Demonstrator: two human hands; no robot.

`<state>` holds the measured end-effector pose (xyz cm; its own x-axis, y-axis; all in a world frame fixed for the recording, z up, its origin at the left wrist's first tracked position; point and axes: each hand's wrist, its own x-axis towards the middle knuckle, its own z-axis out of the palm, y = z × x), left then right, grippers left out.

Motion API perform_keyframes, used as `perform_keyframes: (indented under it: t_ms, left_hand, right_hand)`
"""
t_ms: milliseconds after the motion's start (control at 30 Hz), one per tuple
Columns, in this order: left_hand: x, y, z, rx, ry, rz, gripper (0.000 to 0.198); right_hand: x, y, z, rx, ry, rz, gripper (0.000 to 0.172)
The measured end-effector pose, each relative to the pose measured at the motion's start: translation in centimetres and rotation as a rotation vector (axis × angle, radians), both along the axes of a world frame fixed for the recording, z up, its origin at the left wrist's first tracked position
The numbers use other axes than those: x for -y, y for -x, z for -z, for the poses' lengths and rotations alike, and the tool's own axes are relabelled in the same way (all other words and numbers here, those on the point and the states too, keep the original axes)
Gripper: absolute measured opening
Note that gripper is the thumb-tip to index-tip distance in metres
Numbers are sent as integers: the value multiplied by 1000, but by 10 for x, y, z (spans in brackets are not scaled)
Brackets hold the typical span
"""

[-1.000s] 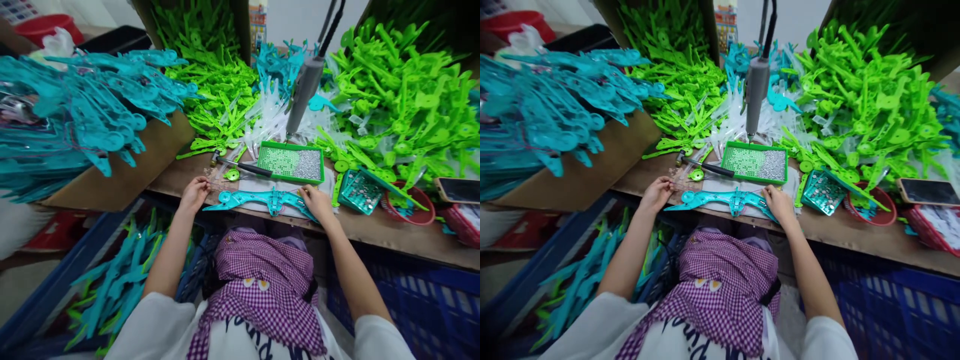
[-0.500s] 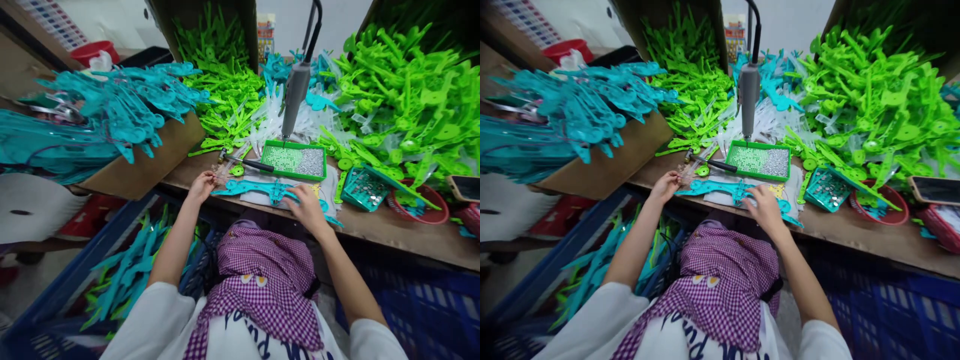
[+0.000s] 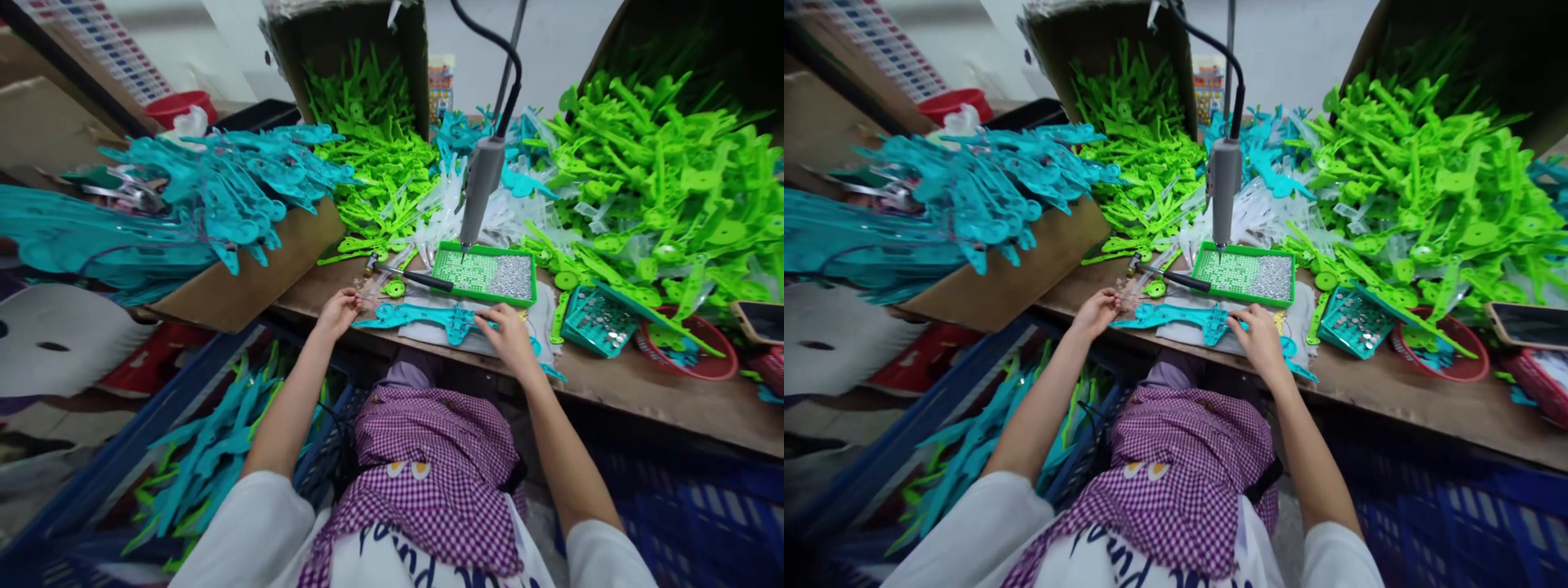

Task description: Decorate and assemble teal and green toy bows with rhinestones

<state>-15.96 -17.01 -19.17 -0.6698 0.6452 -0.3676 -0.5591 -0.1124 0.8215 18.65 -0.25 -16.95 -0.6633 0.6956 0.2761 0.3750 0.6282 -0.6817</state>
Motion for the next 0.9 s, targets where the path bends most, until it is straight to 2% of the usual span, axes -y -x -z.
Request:
perform_keyframes:
  t_ms: [67,167,300,467,567,700,833,900]
  left_hand:
    - [1,0,-1,10,-14,6,21]
    - [3,1,-2,30,-63,7,21]
    - [5,1,0,52,-145,-17,22]
    - [9,1,0,130,-218,-8,21]
    - [12,7,-6,193,-181,127,19]
    - [9,22,-27,226,-8,440,18]
    - [-2,30,-56,30,180,708,21]
    - [-11,28,-67,-102,305,752,23]
  right_hand:
    - [-7,3,0,30,-16,7,36]
    - [-13,8,8,71,60,-11,40]
    - [-15,9,19,44,83,1,43]
    - [-13,3,23,52,73,-11,41]
    - [-12,-2,25,53,51,-12,38]
    - [-13,-6,28,51,44,-18,35]
    - [-13,-6,30,64,21,-12,33]
    - [-12,-6,30,65,21,0,32]
